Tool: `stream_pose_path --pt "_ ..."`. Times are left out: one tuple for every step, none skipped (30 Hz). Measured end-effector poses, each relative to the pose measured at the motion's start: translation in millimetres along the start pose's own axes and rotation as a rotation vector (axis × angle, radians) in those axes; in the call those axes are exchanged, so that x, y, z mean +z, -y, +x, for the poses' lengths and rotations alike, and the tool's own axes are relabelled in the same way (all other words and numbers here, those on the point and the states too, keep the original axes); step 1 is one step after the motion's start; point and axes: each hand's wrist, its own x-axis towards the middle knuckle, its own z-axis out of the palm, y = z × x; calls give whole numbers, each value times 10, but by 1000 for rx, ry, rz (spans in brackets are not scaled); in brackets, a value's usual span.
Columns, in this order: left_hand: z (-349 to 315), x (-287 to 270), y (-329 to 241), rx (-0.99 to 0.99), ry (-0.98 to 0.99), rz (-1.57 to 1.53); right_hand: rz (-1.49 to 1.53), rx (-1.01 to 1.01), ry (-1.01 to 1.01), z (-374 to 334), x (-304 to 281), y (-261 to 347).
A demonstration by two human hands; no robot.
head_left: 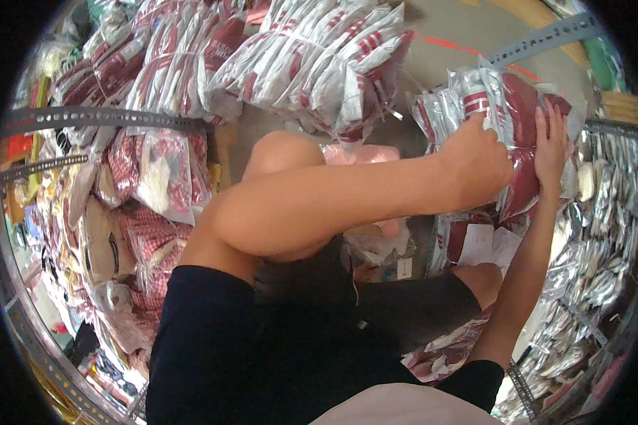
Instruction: The person walks through a store aisle and repeatedly picks up, inspects, and restacks packaged textile items on metal shelves. They handle multiple bundles of red and white patterned fabric, adjusting their positions and stacking them neatly.
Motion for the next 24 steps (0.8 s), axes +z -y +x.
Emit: stream_pose_path --pt "-84 -145 73 -29 99 -72 8 -10 11 6 -8 -24" --pt "-144 -205 215 -115 138 -75 13 -13 21 1 -11 -68" --pt "-194 -225 416 -200 177 -81 22 -29 19 9 -1 -118" --pt "-287 -126 706 -289 -14 59 41 -41 5 17 29 -81" --pt "-368 -174 1044 -301 -31 121 44 -42 -9 -5 44 -77" --pt "-406 -449 1236 -567 130 45 51 -40 -21 -20 60 -73" --pt "-451 -605 1535 -716 344 15 70 -86 -60 -13 47 -80" --pt "-554 -534 1833 -728 267 -34 71 -76 -84 -36 -98 -98" --pt "-840 -300 2260 -653 323 156 146 -91 -100 -21 23 77" --pt "-1037 -191 2225 -649 176 347 167 -84 -125 -10 -19 67" --pt "-1048 -327 2268 -869 329 66 350 -139 -217 10 -6 37" --pt "-981 -377 2278 -809 253 67 405 -82 -256 -28 -205 -55" --pt "-989 -389 2345 -861 285 10 490 -30 -290 -64 -289 -67" --pt "-986 -472 2453 -1000 269 -263 570 22 -327 -114 -386 -68" --pt "-936 -513 2470 -1029 273 -266 594 52 -408 -193 -525 -19" --pt "-1033 -620 2508 -1099 276 -235 653 49 -440 -248 -532 165" --pt "-1298 -708 2596 -1116 204 -320 714 31 -466 -298 -592 448" --pt "-1459 -716 2720 -1104 137 -414 750 26 -498 -366 -693 602" --pt "-1578 -700 2854 -1083 69 -504 862 -63 -530 -419 -730 690" --pt "-1656 -612 2991 -1037 -38 -533 910 -63 -441 -540 -806 825" --pt "-1745 -509 3135 -993 -145 -555 966 -64 -353 -655 -839 978" --pt "-1740 -396 3298 -930 -254 -585 974 -123 -264 -741 -806 1064" --pt "-1761 -301 3445 -915 -366 -630 991 -182 -167 -827 -714 1158" --pt "-1866 -196 3633 -954 -392 -568 957 -202 14 -870 -648 1316"
